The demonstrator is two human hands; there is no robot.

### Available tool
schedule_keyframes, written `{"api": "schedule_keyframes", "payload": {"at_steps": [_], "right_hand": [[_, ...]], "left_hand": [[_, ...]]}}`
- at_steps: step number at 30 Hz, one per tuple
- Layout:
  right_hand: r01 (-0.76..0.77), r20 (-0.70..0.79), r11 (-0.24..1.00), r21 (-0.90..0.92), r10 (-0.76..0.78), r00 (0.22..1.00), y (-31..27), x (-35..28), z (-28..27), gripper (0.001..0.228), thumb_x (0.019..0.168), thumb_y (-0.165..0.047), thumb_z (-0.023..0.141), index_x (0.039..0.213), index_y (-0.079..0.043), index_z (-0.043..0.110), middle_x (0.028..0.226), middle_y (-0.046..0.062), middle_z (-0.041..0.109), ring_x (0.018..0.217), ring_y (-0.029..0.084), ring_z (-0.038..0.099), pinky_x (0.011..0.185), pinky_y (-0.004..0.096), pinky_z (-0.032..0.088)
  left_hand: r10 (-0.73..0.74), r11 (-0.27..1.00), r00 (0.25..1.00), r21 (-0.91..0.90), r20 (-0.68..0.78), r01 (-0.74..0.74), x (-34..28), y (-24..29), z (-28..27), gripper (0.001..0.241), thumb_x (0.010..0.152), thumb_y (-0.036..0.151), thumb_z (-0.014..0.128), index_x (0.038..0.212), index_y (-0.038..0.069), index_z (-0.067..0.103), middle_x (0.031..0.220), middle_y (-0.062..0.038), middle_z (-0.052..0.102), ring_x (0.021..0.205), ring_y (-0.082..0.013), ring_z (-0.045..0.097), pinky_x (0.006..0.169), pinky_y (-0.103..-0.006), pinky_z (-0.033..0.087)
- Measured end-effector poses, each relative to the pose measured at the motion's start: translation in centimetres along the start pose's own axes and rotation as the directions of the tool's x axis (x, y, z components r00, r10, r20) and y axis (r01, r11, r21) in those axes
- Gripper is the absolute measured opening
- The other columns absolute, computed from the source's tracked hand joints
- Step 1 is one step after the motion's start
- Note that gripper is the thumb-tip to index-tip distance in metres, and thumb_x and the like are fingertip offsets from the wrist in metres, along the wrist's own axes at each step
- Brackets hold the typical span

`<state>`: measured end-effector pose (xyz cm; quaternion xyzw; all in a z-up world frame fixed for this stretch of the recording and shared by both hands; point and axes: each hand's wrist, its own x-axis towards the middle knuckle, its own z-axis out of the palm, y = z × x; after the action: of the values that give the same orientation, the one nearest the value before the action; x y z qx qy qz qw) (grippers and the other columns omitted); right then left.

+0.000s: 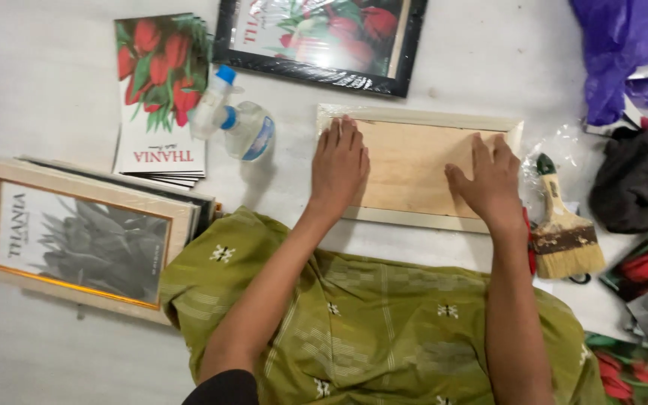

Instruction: Assembling a picture frame by cleaning the backing board with a brush and fitting it into the frame.

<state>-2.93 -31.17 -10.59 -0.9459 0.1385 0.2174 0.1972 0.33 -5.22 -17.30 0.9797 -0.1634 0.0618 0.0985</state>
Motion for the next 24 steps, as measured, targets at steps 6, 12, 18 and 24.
{"api": "schedule_keyframes", "payload": {"at_steps": [6, 12, 18, 24], "right_hand": [[0.021, 0.075, 1.000, 0.004, -0.021, 0.997, 0.4, -0.7, -2.3, 0.074, 0.097, -0.043, 0.062, 0.160, -0.009, 0.044, 0.162, 0.025, 0.027, 0.147, 0.050, 0.030, 0.116, 0.059, 0.036], [0.128, 0.180, 0.990, 0.063, -0.138, 0.974, -2.8, -1.2, -1.5, 0.066, 0.102, -0.041, 0.056, 0.158, -0.010, 0.044, 0.163, 0.028, 0.030, 0.147, 0.053, 0.031, 0.116, 0.058, 0.037], [0.130, 0.187, 0.991, 0.000, -0.128, 0.974, -4.1, -1.9, -0.6, 0.075, 0.098, -0.041, 0.059, 0.158, 0.001, 0.040, 0.164, 0.034, 0.021, 0.149, 0.058, 0.022, 0.119, 0.062, 0.030], [0.129, 0.202, 0.992, -0.003, -0.126, 0.971, -4.1, -1.6, -0.5, 0.075, 0.099, -0.041, 0.057, 0.158, 0.002, 0.039, 0.163, 0.035, 0.022, 0.149, 0.058, 0.021, 0.119, 0.062, 0.029]], "left_hand": [[-0.053, 0.990, 0.989, -0.120, 0.138, 0.070, -0.7, -0.1, -2.3, 0.053, 0.102, 0.029, 0.053, 0.146, 0.000, 0.052, 0.153, -0.019, 0.047, 0.143, -0.0391, 0.044, 0.117, -0.0553, 0.031], [-0.030, 0.981, 0.983, -0.185, 0.182, 0.064, -1.0, 1.3, -1.8, 0.057, 0.103, 0.032, 0.051, 0.149, -0.002, 0.048, 0.153, -0.022, 0.047, 0.142, -0.0390, 0.046, 0.118, -0.0556, 0.031], [0.006, 0.996, 1.000, -0.087, -0.006, -0.007, -0.4, 1.0, -0.4, 0.047, 0.105, 0.032, 0.048, 0.140, 0.002, 0.057, 0.136, -0.016, 0.059, 0.127, -0.0331, 0.058, 0.108, -0.0501, 0.043], [0.050, 0.999, 0.996, 0.007, -0.077, -0.050, -0.1, 0.6, 0.3, 0.040, 0.103, 0.024, 0.054, 0.138, 0.005, 0.060, 0.132, -0.012, 0.060, 0.123, -0.0293, 0.058, 0.101, -0.0455, 0.046]]}}
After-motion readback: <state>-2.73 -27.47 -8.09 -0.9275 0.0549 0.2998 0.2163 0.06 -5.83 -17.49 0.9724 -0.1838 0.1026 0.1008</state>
